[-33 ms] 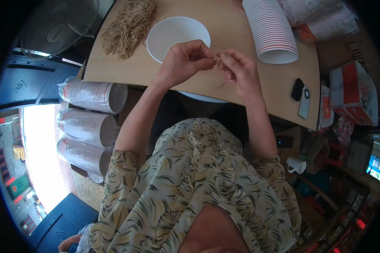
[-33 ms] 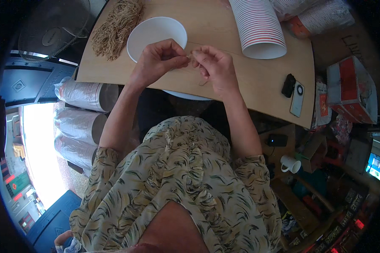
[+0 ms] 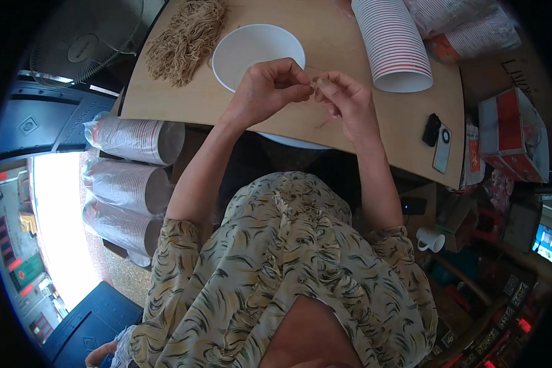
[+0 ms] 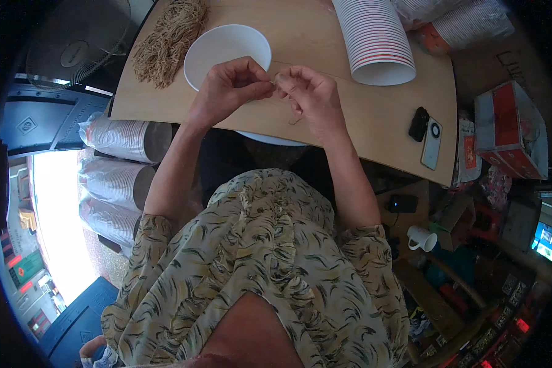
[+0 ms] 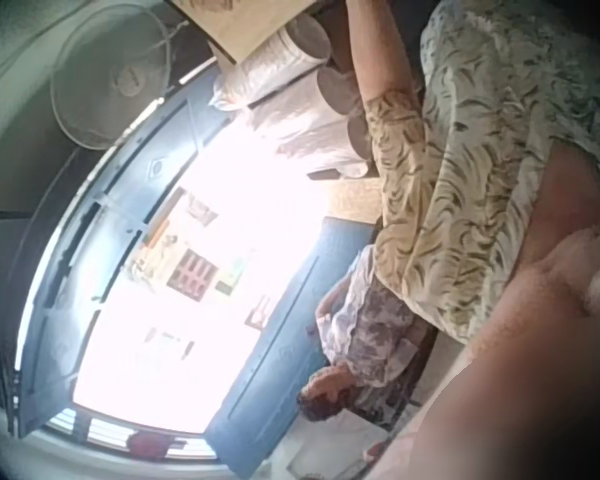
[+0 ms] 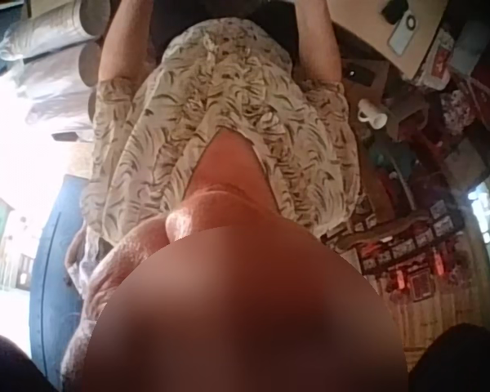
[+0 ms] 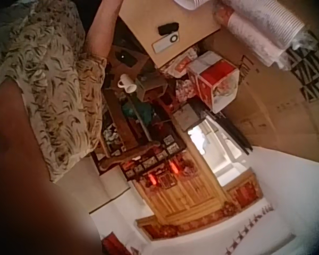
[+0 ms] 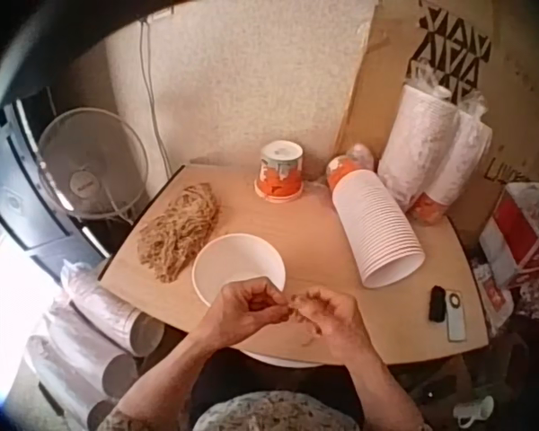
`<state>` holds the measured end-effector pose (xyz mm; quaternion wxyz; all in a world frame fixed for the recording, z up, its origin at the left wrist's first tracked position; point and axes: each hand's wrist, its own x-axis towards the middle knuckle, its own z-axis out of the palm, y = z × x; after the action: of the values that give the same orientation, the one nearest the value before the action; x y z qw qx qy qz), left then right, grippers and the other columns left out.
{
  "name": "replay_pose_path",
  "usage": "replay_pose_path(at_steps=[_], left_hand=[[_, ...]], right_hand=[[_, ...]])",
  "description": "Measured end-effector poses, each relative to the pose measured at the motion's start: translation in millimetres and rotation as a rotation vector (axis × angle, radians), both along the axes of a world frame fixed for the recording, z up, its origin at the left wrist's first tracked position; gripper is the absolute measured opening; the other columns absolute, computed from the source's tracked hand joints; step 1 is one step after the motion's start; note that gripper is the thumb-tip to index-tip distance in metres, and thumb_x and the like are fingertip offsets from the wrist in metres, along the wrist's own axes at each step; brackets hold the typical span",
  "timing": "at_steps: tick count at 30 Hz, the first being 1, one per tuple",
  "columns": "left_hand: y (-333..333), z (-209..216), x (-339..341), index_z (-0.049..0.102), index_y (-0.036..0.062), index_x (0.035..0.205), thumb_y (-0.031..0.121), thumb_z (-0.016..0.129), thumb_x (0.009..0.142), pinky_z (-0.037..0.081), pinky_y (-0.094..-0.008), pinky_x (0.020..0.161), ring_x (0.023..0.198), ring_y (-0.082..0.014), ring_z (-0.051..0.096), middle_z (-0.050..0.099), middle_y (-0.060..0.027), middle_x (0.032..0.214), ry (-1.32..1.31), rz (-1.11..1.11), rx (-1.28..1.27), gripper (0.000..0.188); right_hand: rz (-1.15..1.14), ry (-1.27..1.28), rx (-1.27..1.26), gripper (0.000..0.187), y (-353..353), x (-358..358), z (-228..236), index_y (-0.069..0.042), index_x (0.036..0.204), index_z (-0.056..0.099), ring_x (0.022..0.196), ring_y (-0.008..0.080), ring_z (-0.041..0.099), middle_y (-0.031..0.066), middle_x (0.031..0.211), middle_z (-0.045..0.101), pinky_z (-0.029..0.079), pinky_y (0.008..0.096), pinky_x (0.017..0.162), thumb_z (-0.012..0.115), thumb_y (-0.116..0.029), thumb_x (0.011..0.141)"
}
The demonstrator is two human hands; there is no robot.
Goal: The recorder is tying thin strings through holes in paper bowls for packaging or display.
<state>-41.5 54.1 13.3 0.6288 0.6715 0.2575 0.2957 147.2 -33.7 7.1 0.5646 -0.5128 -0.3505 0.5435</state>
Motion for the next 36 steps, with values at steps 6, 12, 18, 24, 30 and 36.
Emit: replay_pose_path(at_steps=[6,12,18,24,30,36], left_hand=[[-0.1,0.0,1.5,0.067,-0.0025,0.098,0.003,0.073,0.09,0.058,-0.0257,0.077,0.086,-0.0108,0.071,0.074,-0.0071,0.09,0.007,-0.016,0.0,0.011],[-1.5,2.6,1.7,0.067,-0.0046,0.104,0.004,0.072,0.091,0.059,-0.0264,0.08,0.087,-0.0121,0.072,0.074,-0.0084,0.091,0.019,0.021,-0.007,0.016],[-2.3,2.5,3.7,0.065,-0.0048,0.11,0.005,0.072,0.092,0.06,-0.0268,0.082,0.088,-0.0124,0.072,0.074,-0.009,0.092,0.004,0.009,-0.054,0.021],[-10.4,8.2,5.3,0.07,-0.0018,0.112,0.007,0.073,0.093,0.057,-0.0228,0.077,0.085,-0.009,0.068,0.072,-0.0037,0.093,0.058,0.028,0.196,0.021],[-16.7,11.1,5.0,0.075,0.0018,0.096,0.006,0.076,0.088,0.051,-0.026,0.063,0.071,-0.0106,0.065,0.069,-0.0056,0.081,0.058,0.118,0.497,0.009],[-23.0,6.0,-1.8,0.072,0.0069,0.087,0.011,0.076,0.082,0.054,-0.0398,0.075,0.088,-0.027,0.068,0.069,-0.0059,0.089,0.096,0.156,0.842,0.008]], right_hand=[[0.002,-0.101,0.07,0.013,2.6,-2.0,-5.3,-0.001,0.098,0.071,0.054,0.0025,0.045,0.0018,0.075,0.065,0.032,0.0181,0.046,0.07,-0.014,0.096],[-0.049,0.137,0.021,0.01,1.6,-2.3,-7.4,-0.002,0.096,0.07,0.055,0.0028,0.045,0.0028,0.075,0.065,0.032,0.0185,0.048,0.072,-0.012,0.093],[-0.105,0.271,0.062,0.011,1.4,2.3,-12.0,-0.002,0.096,0.069,0.055,0.0022,0.044,0.002,0.075,0.063,0.031,0.0183,0.049,0.073,-0.011,0.092],[-0.119,0.147,0.071,0.013,-6.2,0.1,2.3,-0.002,0.098,0.069,0.056,0.0014,0.044,0.0005,0.077,0.063,0.033,0.0183,0.051,0.073,-0.013,0.092],[-0.053,-0.357,0.061,0.016,-25.1,3.5,16.0,0.001,0.101,0.069,0.063,0.0021,0.049,-0.0025,0.078,0.062,0.04,0.0191,0.057,0.073,-0.012,0.092],[0.021,-0.347,0.027,0.011,-45.5,22.5,9.4,0.0,0.095,0.069,0.063,0.0013,0.047,-0.0049,0.072,0.057,0.036,0.0194,0.056,0.073,-0.009,0.091]])
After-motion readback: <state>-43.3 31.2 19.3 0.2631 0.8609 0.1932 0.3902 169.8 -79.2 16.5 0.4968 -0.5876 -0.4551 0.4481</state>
